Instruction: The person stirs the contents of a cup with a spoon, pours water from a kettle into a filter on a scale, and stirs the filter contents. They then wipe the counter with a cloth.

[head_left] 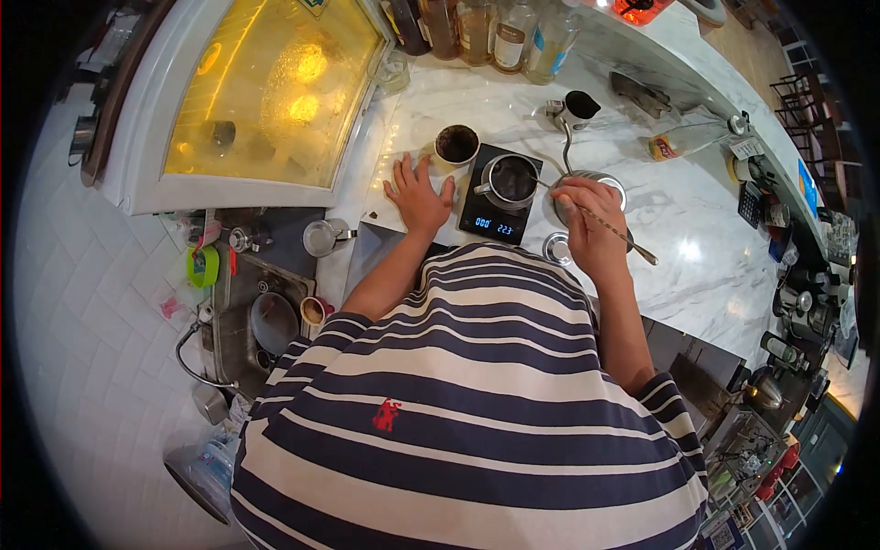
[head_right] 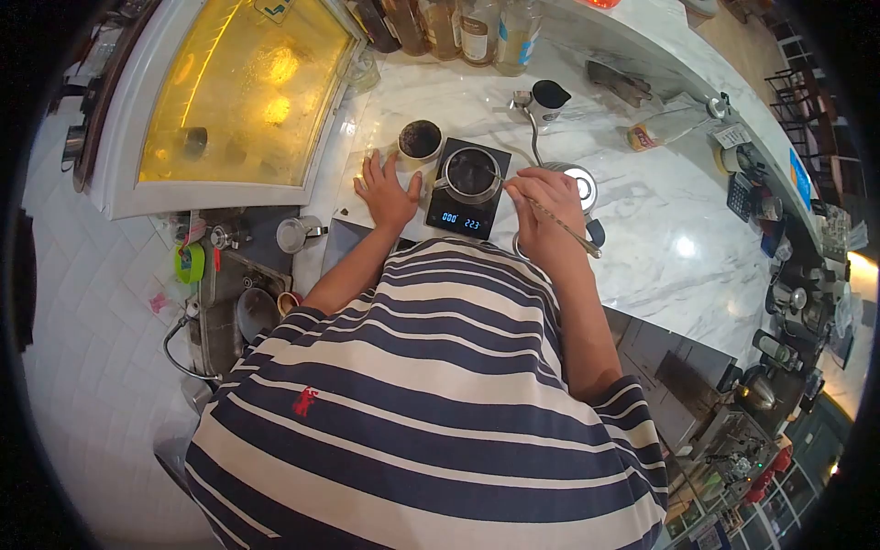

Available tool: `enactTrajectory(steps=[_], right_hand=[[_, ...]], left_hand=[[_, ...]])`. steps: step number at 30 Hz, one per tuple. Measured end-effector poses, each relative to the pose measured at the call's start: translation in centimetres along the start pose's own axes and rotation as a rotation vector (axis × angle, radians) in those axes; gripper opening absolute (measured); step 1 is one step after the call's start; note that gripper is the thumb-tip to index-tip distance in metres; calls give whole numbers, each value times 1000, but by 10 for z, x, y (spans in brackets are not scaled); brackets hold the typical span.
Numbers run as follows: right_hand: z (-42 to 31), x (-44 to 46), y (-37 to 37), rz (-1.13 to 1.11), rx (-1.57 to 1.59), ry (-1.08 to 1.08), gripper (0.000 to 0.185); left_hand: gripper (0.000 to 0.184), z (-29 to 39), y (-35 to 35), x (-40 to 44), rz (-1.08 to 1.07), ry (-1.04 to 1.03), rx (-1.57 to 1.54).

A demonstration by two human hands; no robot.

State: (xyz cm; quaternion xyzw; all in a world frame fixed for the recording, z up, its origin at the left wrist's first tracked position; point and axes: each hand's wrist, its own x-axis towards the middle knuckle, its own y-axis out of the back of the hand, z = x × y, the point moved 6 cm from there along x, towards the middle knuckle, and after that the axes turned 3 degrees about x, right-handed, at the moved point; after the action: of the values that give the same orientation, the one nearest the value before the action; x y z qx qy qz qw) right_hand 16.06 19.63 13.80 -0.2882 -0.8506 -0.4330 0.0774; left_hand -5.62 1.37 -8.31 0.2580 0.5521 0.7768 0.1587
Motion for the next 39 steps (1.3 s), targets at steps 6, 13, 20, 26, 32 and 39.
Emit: enactTrajectory(steps=[6, 13, 20, 26, 32, 39], right_hand=[[-6, -4, 1, -5, 27, 39, 6], [0, 1, 2, 33, -5, 9, 6], [-8, -3, -1, -4, 26, 33, 7], [1, -2, -2, 18, -14, -17, 10], [-4, -7, 3, 21, 4, 21, 9], [-1, -2, -2, 49, -19, 5, 8]], left_hand=[[71, 1, 1, 0, 5, 6, -9], [72, 0, 0, -1, 4, 2, -16], [71, -2, -1, 0, 11, 6, -22], [70, -2, -2, 0, 15, 3, -15], [69, -2, -2, -2, 11, 3, -19], [70, -5, 0, -2, -9, 0, -14]])
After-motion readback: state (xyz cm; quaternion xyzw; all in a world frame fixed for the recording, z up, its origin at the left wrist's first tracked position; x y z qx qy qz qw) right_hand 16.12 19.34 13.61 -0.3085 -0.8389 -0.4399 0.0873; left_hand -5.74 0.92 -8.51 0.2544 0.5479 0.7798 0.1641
